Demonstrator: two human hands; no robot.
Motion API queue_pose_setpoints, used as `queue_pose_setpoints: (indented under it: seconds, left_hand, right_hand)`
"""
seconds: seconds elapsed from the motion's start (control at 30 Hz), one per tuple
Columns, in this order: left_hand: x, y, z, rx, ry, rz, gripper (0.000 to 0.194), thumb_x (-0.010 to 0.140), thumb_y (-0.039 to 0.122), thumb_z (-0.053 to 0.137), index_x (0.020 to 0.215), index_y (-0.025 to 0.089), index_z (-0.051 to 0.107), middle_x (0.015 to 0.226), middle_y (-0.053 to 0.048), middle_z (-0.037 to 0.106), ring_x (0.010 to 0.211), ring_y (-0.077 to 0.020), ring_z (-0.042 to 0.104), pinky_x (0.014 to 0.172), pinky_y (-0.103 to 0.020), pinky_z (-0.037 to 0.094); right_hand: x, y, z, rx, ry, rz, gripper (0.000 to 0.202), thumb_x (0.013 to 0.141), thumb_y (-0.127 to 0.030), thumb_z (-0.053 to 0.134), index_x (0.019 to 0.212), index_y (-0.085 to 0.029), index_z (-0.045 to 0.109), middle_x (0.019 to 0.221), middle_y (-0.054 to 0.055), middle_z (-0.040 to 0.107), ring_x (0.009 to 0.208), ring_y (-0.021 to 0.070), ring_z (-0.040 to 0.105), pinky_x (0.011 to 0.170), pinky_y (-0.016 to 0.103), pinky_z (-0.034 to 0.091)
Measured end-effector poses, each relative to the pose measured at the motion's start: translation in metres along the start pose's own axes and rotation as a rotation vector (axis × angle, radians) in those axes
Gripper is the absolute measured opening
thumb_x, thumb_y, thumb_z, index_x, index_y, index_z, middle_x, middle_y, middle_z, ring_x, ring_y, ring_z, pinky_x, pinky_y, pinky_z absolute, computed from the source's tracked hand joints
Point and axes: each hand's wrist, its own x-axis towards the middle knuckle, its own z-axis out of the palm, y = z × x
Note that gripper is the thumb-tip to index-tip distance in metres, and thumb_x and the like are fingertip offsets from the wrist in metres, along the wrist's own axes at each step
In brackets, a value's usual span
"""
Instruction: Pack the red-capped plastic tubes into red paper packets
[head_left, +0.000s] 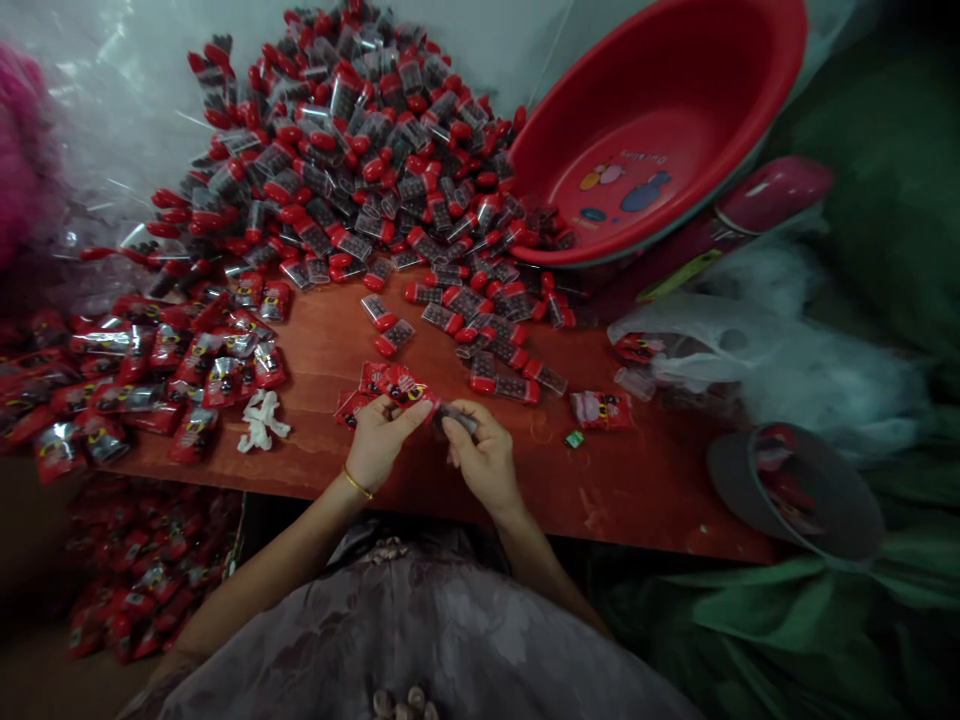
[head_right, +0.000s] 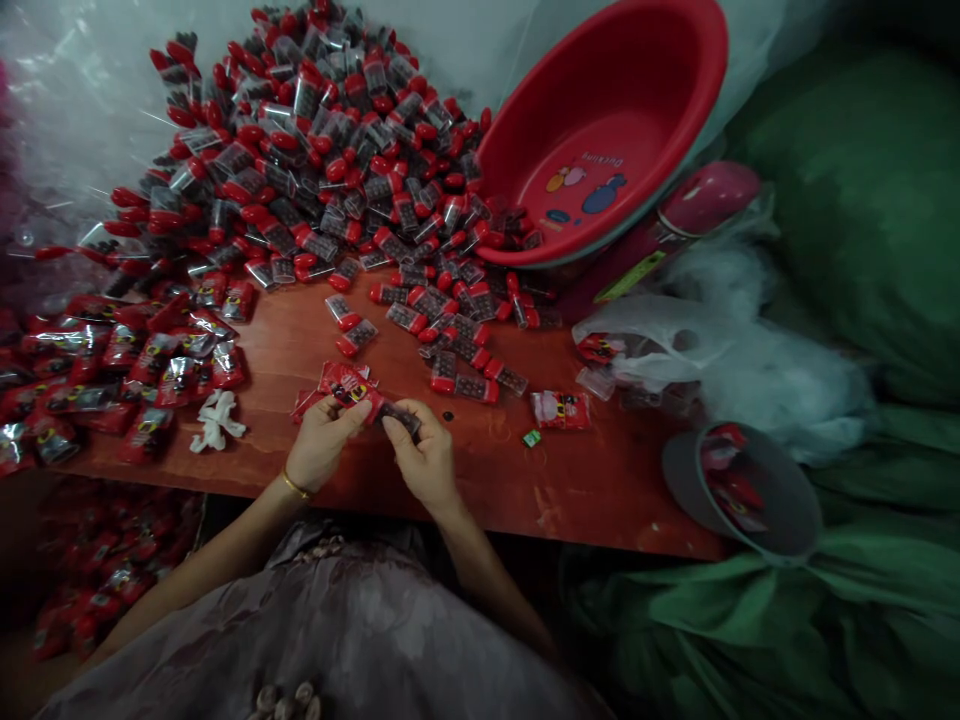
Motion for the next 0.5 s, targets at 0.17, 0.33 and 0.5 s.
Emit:
queue_pose_setpoints:
  seconds: [0.17, 0.33, 0.5]
  left_hand:
    - [0.000, -0.002, 0.004, -0.115, 0.042, -0.073, 0.031, 0.054, 0.039, 0.080, 0.068, 0.014, 0.068, 0.065, 0.000, 0.066, 0.059, -0.0078, 0.056, 0.064, -0.021, 0.046]
    - [-0.002, -0.005, 0.003, -0.106, -0.018, -0.099, 0.033, 0.057, 0.043, 0.078, 0.066, 0.013, 0.067, 0.059, 0.001, 0.063, 0.052, -0.0078, 0.054, 0.054, -0.020, 0.045]
    - [0.000, -0.007, -0.001, 0.004, -0.121, -0.116, 0.034, 0.063, 0.046, 0.073, 0.062, 0.013, 0.064, 0.049, 0.002, 0.057, 0.040, -0.0079, 0.048, 0.041, -0.021, 0.038]
  right_hand:
    - [0.003, -0.001, 0.013, -0.097, 0.098, -0.115, 0.016, 0.084, -0.034, 0.052, 0.091, -0.020, 0.056, 0.078, 0.001, 0.062, 0.069, 0.0131, 0.058, 0.064, 0.024, 0.048]
    - [0.003, 0.002, 0.017, 0.054, 0.059, -0.021, 0.018, 0.084, -0.038, 0.051, 0.089, -0.020, 0.053, 0.069, -0.002, 0.058, 0.056, 0.0100, 0.054, 0.054, 0.022, 0.045]
    - [0.003, 0.008, 0.020, 0.284, -0.042, 0.108, 0.024, 0.085, -0.046, 0.048, 0.091, -0.022, 0.048, 0.065, -0.006, 0.054, 0.043, 0.0062, 0.045, 0.044, 0.019, 0.040]
